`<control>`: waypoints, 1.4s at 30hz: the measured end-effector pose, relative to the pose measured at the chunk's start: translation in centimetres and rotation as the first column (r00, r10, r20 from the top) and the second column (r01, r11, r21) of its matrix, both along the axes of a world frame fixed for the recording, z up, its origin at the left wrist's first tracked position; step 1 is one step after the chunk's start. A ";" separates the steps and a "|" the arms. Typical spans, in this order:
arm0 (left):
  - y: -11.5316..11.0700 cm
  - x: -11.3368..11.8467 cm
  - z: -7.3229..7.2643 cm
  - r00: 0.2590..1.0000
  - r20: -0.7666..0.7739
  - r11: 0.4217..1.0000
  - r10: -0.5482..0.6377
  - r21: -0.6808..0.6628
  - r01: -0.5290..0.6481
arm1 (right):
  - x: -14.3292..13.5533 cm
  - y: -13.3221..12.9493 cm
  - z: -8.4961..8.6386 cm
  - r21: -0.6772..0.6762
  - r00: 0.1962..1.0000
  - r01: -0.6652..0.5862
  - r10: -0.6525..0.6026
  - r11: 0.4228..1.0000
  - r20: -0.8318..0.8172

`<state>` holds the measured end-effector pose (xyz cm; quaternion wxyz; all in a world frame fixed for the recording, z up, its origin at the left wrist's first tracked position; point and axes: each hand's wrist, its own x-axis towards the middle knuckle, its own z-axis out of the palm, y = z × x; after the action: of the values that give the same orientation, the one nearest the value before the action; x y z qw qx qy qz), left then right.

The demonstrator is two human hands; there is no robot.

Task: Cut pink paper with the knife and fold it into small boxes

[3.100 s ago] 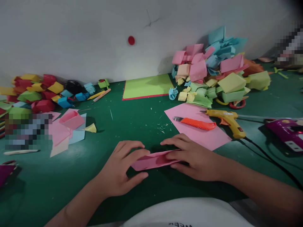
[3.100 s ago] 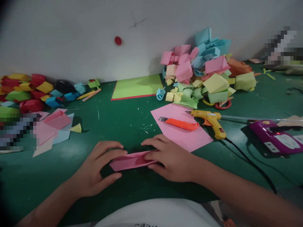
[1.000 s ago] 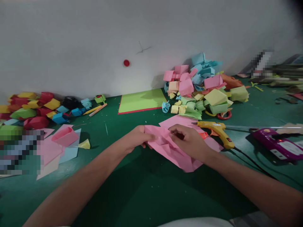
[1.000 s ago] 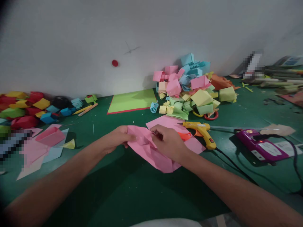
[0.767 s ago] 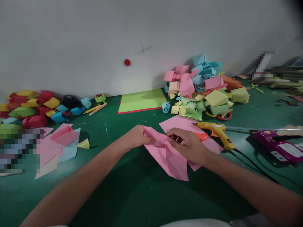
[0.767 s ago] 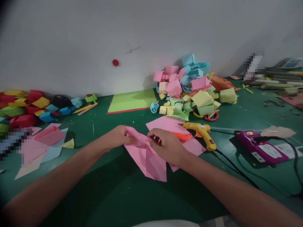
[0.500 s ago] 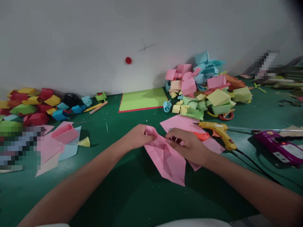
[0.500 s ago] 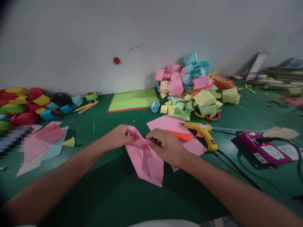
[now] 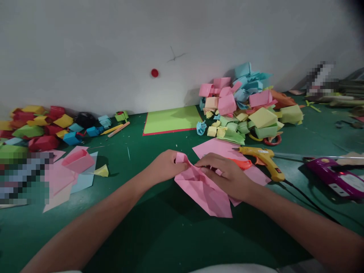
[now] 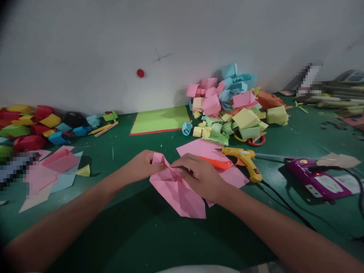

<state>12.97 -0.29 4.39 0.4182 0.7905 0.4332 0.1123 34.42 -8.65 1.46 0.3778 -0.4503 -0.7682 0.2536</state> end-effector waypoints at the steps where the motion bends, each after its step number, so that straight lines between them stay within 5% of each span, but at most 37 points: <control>1: -0.1 0.0 0.0 1.000 -0.010 1.000 -0.004 0.007 0.004 | 0.0 0.0 0.0 0.006 1.000 -0.002 0.002 1.000 -0.008; 17: -0.8 0.3 0.5 0.990 -0.139 0.998 0.015 0.057 -0.008 | -0.4 -0.1 -0.6 -0.105 1.000 -0.017 0.014 0.994 -0.024; 26: -3.3 0.6 1.0 0.977 -0.189 0.988 -0.095 0.104 0.117 | -0.6 -0.2 -1.2 -0.188 0.994 0.091 -0.099 0.978 -0.037; 35: -4.0 1.4 -0.3 0.988 -0.139 0.970 -0.061 0.224 0.091 | -0.5 -0.1 -1.4 -0.023 0.993 0.094 -0.095 0.995 -0.066; 42: -4.1 1.7 -1.0 0.981 -0.194 0.939 0.016 0.339 0.052 | -0.6 -0.4 -1.0 -0.143 0.968 0.230 -0.242 0.963 -0.073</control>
<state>14.64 -4.40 3.40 0.2312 0.8622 0.4384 0.1046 33.79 -9.04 0.43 0.4083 -0.5510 -0.6728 0.2775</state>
